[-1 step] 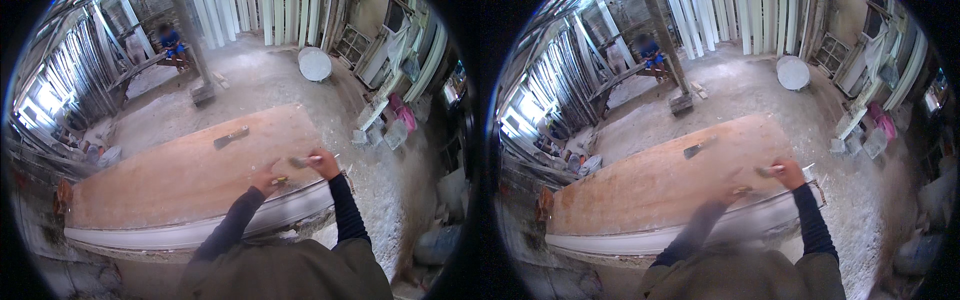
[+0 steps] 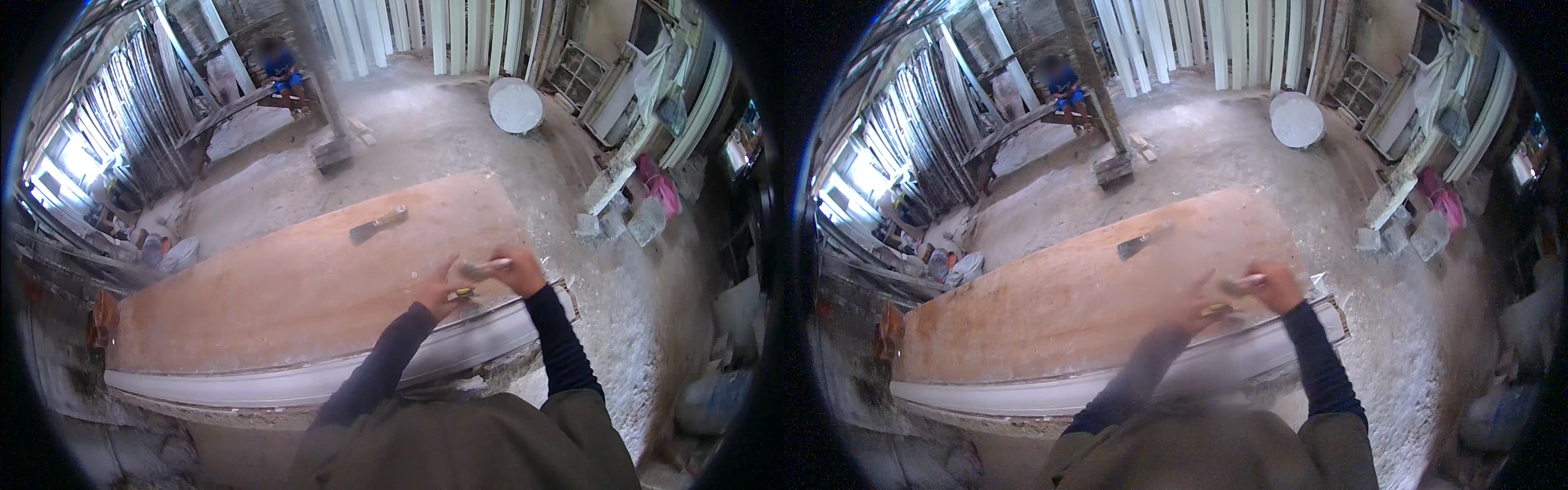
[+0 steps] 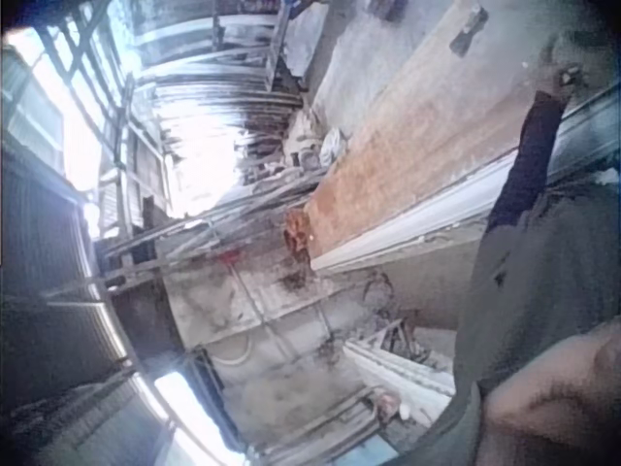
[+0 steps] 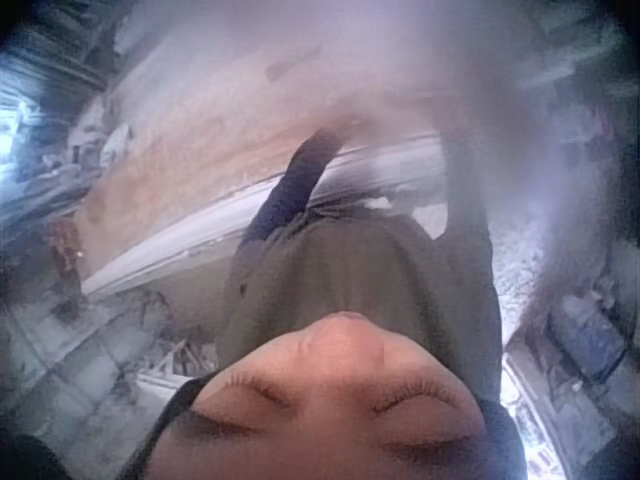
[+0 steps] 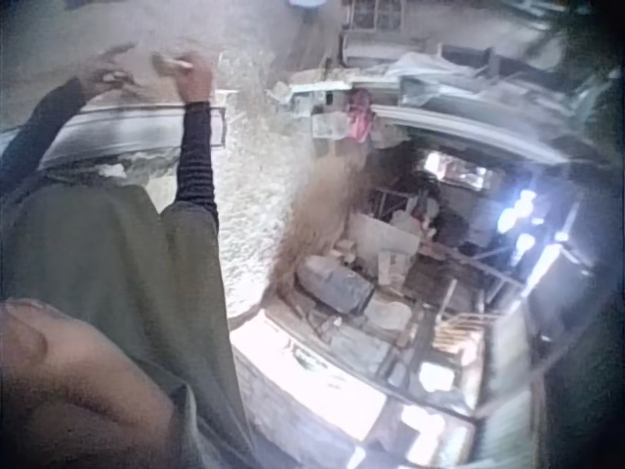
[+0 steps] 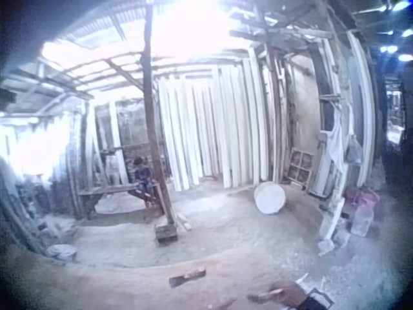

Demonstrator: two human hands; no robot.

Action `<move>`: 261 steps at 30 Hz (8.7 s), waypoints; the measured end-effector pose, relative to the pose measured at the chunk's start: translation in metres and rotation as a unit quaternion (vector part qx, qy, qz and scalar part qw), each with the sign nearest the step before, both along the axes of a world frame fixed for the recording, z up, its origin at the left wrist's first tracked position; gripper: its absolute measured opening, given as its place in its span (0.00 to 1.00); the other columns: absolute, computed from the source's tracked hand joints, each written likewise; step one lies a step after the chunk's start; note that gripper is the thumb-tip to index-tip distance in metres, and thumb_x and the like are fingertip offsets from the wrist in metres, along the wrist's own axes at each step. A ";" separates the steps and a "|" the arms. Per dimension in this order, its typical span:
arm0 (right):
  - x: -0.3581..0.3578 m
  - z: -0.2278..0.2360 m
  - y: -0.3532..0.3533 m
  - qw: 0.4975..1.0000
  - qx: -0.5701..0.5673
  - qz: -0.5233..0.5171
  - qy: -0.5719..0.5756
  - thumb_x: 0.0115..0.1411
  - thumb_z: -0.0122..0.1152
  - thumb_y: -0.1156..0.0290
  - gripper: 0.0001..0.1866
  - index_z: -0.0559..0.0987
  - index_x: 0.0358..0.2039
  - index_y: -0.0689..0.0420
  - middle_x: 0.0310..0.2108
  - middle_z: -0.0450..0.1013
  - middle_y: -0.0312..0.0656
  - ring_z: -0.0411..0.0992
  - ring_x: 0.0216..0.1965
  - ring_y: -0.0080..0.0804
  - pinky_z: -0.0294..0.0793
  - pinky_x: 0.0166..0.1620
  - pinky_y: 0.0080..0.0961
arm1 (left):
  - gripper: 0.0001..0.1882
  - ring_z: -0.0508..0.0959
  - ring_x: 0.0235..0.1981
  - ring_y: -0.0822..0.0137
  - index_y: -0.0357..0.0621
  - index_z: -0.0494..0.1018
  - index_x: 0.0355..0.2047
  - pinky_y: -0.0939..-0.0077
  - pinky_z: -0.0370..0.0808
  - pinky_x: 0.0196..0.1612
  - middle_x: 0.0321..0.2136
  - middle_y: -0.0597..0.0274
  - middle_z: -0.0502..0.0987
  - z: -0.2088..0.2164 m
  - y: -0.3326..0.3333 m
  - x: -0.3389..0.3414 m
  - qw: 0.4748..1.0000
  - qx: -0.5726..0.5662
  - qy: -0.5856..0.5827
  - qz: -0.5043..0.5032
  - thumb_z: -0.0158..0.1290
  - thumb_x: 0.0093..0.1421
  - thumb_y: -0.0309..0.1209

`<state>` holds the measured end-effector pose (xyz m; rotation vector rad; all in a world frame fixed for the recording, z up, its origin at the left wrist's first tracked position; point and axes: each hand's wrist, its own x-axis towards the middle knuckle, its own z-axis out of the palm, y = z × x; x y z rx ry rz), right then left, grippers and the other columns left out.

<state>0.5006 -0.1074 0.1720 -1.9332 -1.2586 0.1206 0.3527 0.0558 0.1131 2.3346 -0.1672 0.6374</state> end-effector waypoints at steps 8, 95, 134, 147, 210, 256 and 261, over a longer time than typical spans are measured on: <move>-0.019 0.037 0.111 0.935 -0.145 0.293 0.141 0.42 0.64 0.65 0.22 0.70 0.39 0.56 0.29 0.72 0.42 0.72 0.31 0.36 0.70 0.36 0.28 | 0.18 0.71 0.39 0.59 0.42 0.72 0.37 0.68 0.68 0.42 0.37 0.55 0.71 -0.035 0.023 -0.006 0.834 -0.547 0.021 0.069 0.59 0.43 0.29; 0.050 -0.026 0.065 0.877 -0.427 -0.092 -0.200 0.41 0.59 0.65 0.07 0.77 0.20 0.53 0.23 0.73 0.46 0.72 0.27 0.44 0.71 0.31 0.38 | 0.16 0.72 0.31 0.77 0.43 0.64 0.42 0.86 0.71 0.21 0.33 0.66 0.70 -0.038 0.114 -0.199 0.757 -0.505 -0.055 0.409 0.51 0.54 0.32; -0.063 -0.076 0.101 0.865 -0.485 0.120 -0.049 0.35 0.63 0.64 0.13 0.77 0.26 0.51 0.27 0.73 0.43 0.71 0.32 0.42 0.69 0.35 0.35 | 0.06 0.76 0.28 0.67 0.41 0.67 0.30 0.73 0.77 0.30 0.26 0.60 0.73 -0.077 0.237 -0.305 0.719 -0.623 0.115 0.286 0.49 0.51 0.26; -0.059 -0.009 -0.131 0.946 -0.089 -0.297 0.096 0.43 0.62 0.68 0.16 0.76 0.34 0.59 0.30 0.73 0.41 0.69 0.31 0.27 0.66 0.34 0.21 | 0.06 0.69 0.20 0.73 0.42 0.69 0.26 0.74 0.67 0.22 0.20 0.65 0.70 -0.170 0.078 -0.011 0.837 -0.479 0.223 0.145 0.47 0.52 0.31; -0.014 -0.038 -0.023 0.986 0.089 -0.017 0.142 0.39 0.67 0.68 0.28 0.68 0.43 0.55 0.31 0.70 0.42 0.68 0.33 0.36 0.68 0.37 0.27 | 0.23 0.70 0.37 0.73 0.38 0.66 0.42 0.77 0.67 0.37 0.38 0.61 0.70 -0.012 -0.066 0.057 0.880 -0.440 0.177 -0.010 0.46 0.56 0.45; 0.043 -0.059 -0.043 0.962 -0.110 -0.243 -0.064 0.46 0.58 0.71 0.07 0.71 0.19 0.59 0.12 0.66 0.35 0.65 0.16 0.22 0.64 0.21 0.20 | 0.13 0.74 0.29 0.69 0.43 0.65 0.35 0.79 0.75 0.28 0.30 0.62 0.71 -0.049 0.130 -0.278 0.756 -0.433 0.076 0.485 0.54 0.50 0.29; -0.087 -0.159 0.081 0.976 0.005 0.051 0.211 0.49 0.55 0.67 0.11 0.77 0.30 0.61 0.32 0.73 0.42 0.71 0.33 0.31 0.68 0.37 0.27 | 0.10 0.74 0.26 0.72 0.39 0.70 0.32 0.82 0.73 0.27 0.25 0.62 0.73 -0.016 0.125 -0.246 0.748 -0.456 0.080 0.475 0.55 0.48 0.27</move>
